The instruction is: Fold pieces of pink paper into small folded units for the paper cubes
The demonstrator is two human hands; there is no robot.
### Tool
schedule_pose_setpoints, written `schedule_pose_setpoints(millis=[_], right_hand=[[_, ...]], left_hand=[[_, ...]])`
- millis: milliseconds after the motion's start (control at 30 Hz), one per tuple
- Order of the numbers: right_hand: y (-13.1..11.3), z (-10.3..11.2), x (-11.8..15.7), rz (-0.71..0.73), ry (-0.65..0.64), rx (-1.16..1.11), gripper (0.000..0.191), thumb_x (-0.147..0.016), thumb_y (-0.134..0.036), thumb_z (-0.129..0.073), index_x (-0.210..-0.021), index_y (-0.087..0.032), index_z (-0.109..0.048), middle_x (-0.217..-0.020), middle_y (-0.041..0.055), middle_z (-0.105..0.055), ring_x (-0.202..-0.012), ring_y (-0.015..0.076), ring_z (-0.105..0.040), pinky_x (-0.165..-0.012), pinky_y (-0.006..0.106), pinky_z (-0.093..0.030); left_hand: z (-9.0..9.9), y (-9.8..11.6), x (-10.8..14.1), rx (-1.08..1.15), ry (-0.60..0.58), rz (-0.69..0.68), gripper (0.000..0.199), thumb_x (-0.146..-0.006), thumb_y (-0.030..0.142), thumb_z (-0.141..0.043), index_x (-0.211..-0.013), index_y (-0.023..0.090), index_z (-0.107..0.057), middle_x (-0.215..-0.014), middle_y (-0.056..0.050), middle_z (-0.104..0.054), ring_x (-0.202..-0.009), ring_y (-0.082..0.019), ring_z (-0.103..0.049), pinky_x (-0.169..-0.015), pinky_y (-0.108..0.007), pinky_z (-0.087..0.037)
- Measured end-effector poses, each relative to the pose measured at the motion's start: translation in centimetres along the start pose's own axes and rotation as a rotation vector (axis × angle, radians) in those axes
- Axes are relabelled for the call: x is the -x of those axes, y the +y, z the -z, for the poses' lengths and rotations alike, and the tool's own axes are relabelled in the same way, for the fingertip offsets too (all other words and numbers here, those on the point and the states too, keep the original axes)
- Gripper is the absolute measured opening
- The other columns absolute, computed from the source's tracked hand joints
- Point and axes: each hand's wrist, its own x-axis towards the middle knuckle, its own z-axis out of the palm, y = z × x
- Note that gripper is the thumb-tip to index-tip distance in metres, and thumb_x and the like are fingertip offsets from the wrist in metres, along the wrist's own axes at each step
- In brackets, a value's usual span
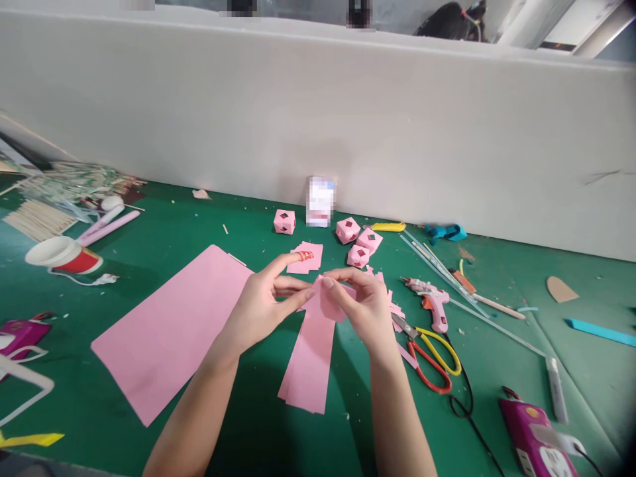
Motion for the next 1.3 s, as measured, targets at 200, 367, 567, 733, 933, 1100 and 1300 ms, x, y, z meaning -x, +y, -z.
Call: schedule_pose_setpoints(millis=[200,367,567,733,933,1100,1300], right_hand=[[0.01,-0.1,0.1,0.018,0.024,0.034,0.015,-0.091,-0.036,-0.071,-0.086,-0.023,-0.075,-0.092,0.0038,-0.077,-0.091,0.0214,-0.07,-0.085,0.034,-0.052],[0.02,-0.07,0.12,0.016,0.01,0.041,0.014,-0.089,-0.037,-0.073,-0.087,-0.024,-0.076,-0.094,0.0046,-0.077,-0.094,0.0227,-0.07,-0.087,0.036,-0.053],[0.04,-0.02,0.02,0.06,-0.013,0.024,0.011,-0.089,-0.035,-0.073,-0.085,-0.024,-0.075,-0.092,0.004,-0.077,-0.097,0.0225,-0.071,-0.086,0.034,-0.054],[0.2,-0.1,0.06,0.06,-0.017,0.013,0.012,-0.089,-0.035,-0.073,-0.086,-0.024,-0.074,-0.091,0.0039,-0.076,-0.095,0.0228,-0.071,-0.085,0.035,-0.055],[-0.03,-0.29,0.23,0.071,-0.029,0.016,0.012,-0.089,-0.037,-0.074,-0.087,-0.025,-0.076,-0.092,0.0045,-0.076,-0.093,0.0228,-0.071,-0.084,0.036,-0.056],[-0.58,-0.25,0.35,0.097,-0.04,0.074,0.01,-0.09,-0.034,-0.073,-0.094,-0.026,-0.077,-0.096,0.0045,-0.077,-0.095,0.0224,-0.071,-0.087,0.037,-0.055],[-0.25,-0.05,0.29,0.086,0.012,0.132,0.012,-0.091,-0.034,-0.071,-0.09,-0.023,-0.076,-0.091,0.0045,-0.077,-0.087,0.0218,-0.071,-0.082,0.035,-0.055]], left_hand=[[-0.19,-0.02,0.11,0.003,-0.021,-0.006,0.054,-0.084,0.04,-0.079,-0.132,0.027,-0.059,-0.091,-0.002,-0.081,-0.083,-0.023,-0.079,-0.07,-0.031,-0.067],[-0.25,0.11,0.09,-0.014,-0.015,-0.027,0.051,-0.086,0.041,-0.077,-0.131,0.027,-0.059,-0.09,-0.002,-0.081,-0.084,-0.024,-0.079,-0.072,-0.034,-0.067],[-0.27,0.21,0.05,-0.048,-0.027,-0.059,0.049,-0.089,0.04,-0.074,-0.133,0.028,-0.057,-0.094,-0.001,-0.082,-0.085,-0.023,-0.079,-0.081,-0.036,-0.065],[-0.29,0.13,0.03,-0.069,-0.029,-0.07,0.052,-0.09,0.041,-0.073,-0.138,0.03,-0.055,-0.097,-0.001,-0.081,-0.089,-0.023,-0.079,-0.085,-0.035,-0.064],[-0.6,0.04,-0.01,-0.07,0.009,-0.144,0.072,-0.088,0.037,-0.076,-0.151,0.032,-0.042,-0.1,-0.002,-0.079,-0.092,-0.023,-0.078,-0.093,-0.038,-0.061],[-0.6,-0.19,-0.18,-0.054,0.09,-0.153,0.065,-0.087,0.038,-0.077,-0.146,0.031,-0.049,-0.092,-0.002,-0.079,-0.089,-0.023,-0.077,-0.089,-0.037,-0.062],[-0.32,-0.59,-0.48,0.007,0.127,-0.161,0.069,-0.083,0.038,-0.08,-0.144,0.026,-0.049,-0.102,-0.005,-0.077,-0.096,-0.024,-0.076,-0.089,-0.038,-0.063]])
